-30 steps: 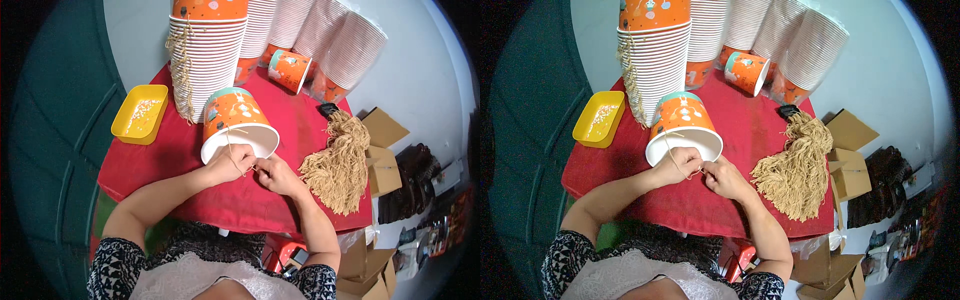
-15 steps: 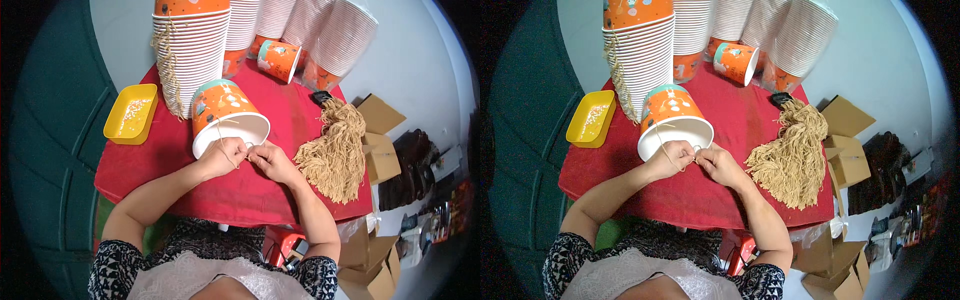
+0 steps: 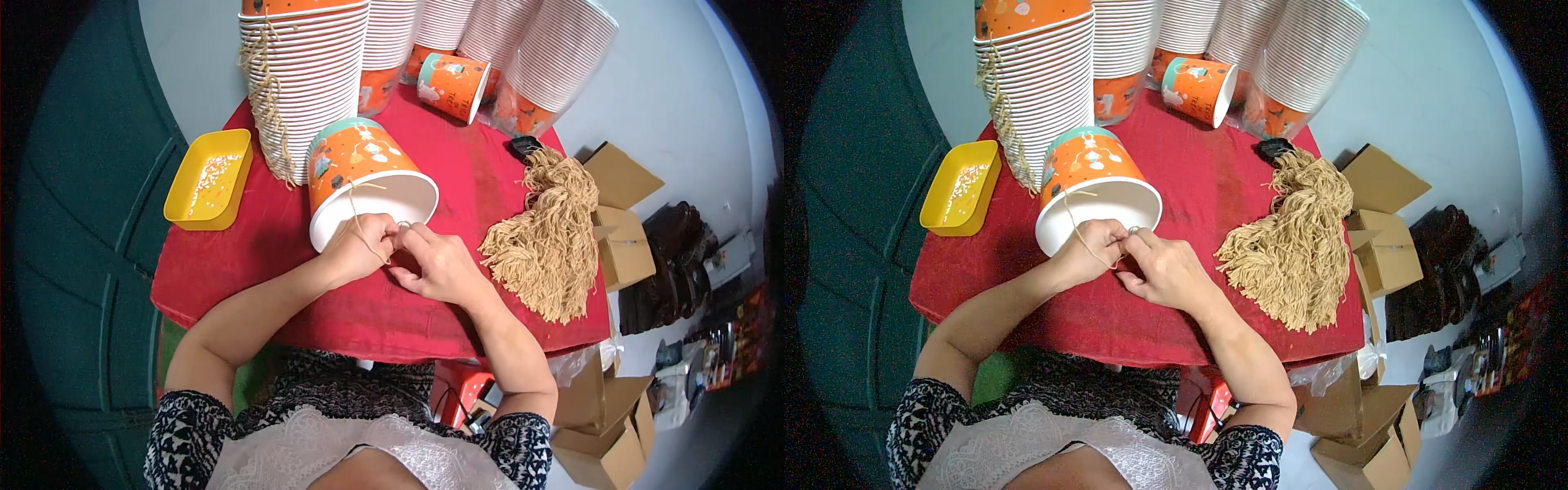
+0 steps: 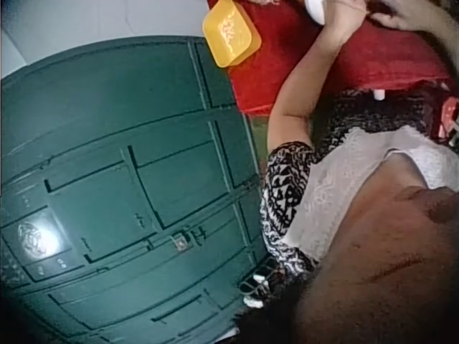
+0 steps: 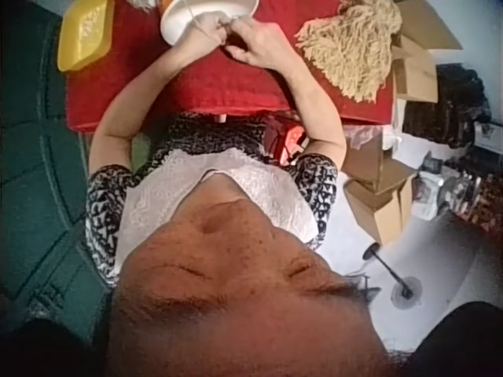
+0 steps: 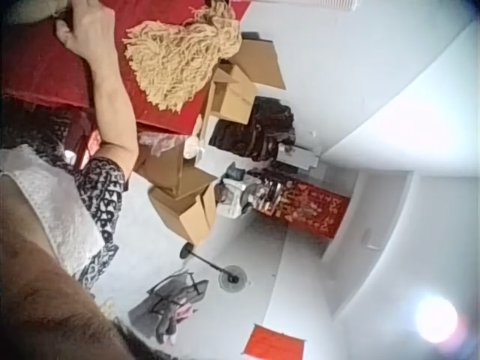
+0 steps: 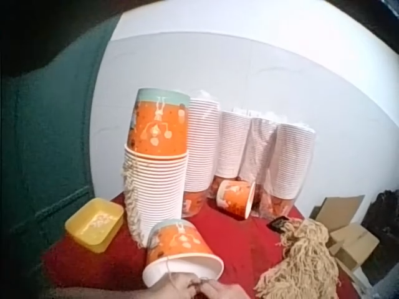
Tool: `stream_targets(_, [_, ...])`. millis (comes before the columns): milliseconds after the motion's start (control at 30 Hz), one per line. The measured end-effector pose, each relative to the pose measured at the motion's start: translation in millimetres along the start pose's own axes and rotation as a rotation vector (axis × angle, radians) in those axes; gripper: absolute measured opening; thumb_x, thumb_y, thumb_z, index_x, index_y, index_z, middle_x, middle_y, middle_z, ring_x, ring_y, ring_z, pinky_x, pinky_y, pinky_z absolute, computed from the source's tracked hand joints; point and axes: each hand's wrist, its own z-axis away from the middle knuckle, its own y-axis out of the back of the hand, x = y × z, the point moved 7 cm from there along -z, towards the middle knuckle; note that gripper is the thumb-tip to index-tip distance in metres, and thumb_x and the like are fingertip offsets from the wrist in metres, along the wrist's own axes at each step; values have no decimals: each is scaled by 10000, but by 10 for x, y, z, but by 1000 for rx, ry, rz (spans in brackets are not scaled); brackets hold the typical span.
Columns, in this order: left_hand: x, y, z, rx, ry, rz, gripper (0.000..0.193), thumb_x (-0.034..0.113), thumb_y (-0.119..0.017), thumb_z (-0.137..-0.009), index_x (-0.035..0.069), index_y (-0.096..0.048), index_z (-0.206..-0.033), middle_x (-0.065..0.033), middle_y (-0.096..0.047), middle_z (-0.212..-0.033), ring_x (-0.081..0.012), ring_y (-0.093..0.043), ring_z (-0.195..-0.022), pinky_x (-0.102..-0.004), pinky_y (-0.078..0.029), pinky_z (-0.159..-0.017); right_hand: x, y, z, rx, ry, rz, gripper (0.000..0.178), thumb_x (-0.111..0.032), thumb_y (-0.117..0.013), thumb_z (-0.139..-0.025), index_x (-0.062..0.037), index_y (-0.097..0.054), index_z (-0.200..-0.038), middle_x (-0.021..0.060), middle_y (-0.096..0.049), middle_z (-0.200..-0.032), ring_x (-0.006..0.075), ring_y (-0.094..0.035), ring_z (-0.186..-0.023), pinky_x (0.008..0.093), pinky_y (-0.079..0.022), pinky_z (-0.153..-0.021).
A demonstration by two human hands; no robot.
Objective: Attaching string handles to decorative paper buckets by threading the string through pre-punched holes.
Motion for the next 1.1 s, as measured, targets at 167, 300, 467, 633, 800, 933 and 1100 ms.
stream_targets(167, [19, 32, 7, 13, 7, -17, 158, 142, -582, -881, 15, -673, -904, -222, -675, -795, -398, -679, -785, -462, -531, -686, 30, -127, 24, 6, 9, 110, 240, -138, -737, -783, -48, -574, -934, 121, -577, -885, 311, -640, -682, 434, -522, -547])
stream_targets(300, [29, 40, 1, 29, -16, -59, 162, 137, -562, -888, 15, -669, -896, -225, -675, -788, -395, -681, -786, -462, -532, -693, 35, -97, 33, 4, 15, 47, 166, -72, -711, -781, -36, -590, -889, 121, -575, -897, 305, -637, -727, 412, -528, -587])
stream_targets(467, [89, 6, 4, 0, -50, -23, 118, 21, -556, -914, -35, -642, -858, -103, -640, -682, -159, -600, -596, -323, -490, -548, 151, 44, 10, 35, -28, -528, 123, 90, -571, -759, 2, -491, -791, 134, -591, -843, 251, -646, -860, 335, -515, -726])
stream_targets(633, [63, 12, 13, -33, 65, 15, 167, 110, -552, -937, -1, -657, -872, -121, -663, -709, -219, -649, -654, -364, -511, -610, 286, 36, 96, -34, -282, -648, 90, 50, -559, -785, -13, -495, -783, 46, -612, -710, 128, -595, -678, 307, -497, -622])
stream_targets(800, [58, -8, -2, -30, 79, -17, 206, 173, -533, -938, 26, -672, -899, -165, -693, -741, -301, -707, -705, -422, -546, -681, 372, 45, 158, -111, -291, -535, 35, -38, -577, -834, -11, -557, -826, 35, -577, -644, 96, -524, -598, 283, -446, -556])
stream_targets(933, [36, -17, 3, -43, 105, 19, 201, 168, -539, -933, 26, -679, -916, -171, -692, -741, -308, -708, -712, -424, -546, -682, 297, 66, 134, -134, -173, -260, 86, -75, -627, -835, -9, -623, -890, 99, -594, -632, 165, -587, -545, 312, -465, -525])
stream_targets(1100, [-5, 2, 8, -23, 74, 0, 201, 159, -536, -925, 25, -685, -932, -198, -692, -772, -356, -700, -749, -447, -547, -703, 56, 6, 21, -22, 0, 26, 208, -162, -714, -800, -61, -604, -945, 141, -636, -725, 335, -641, -615, 428, -514, -533])
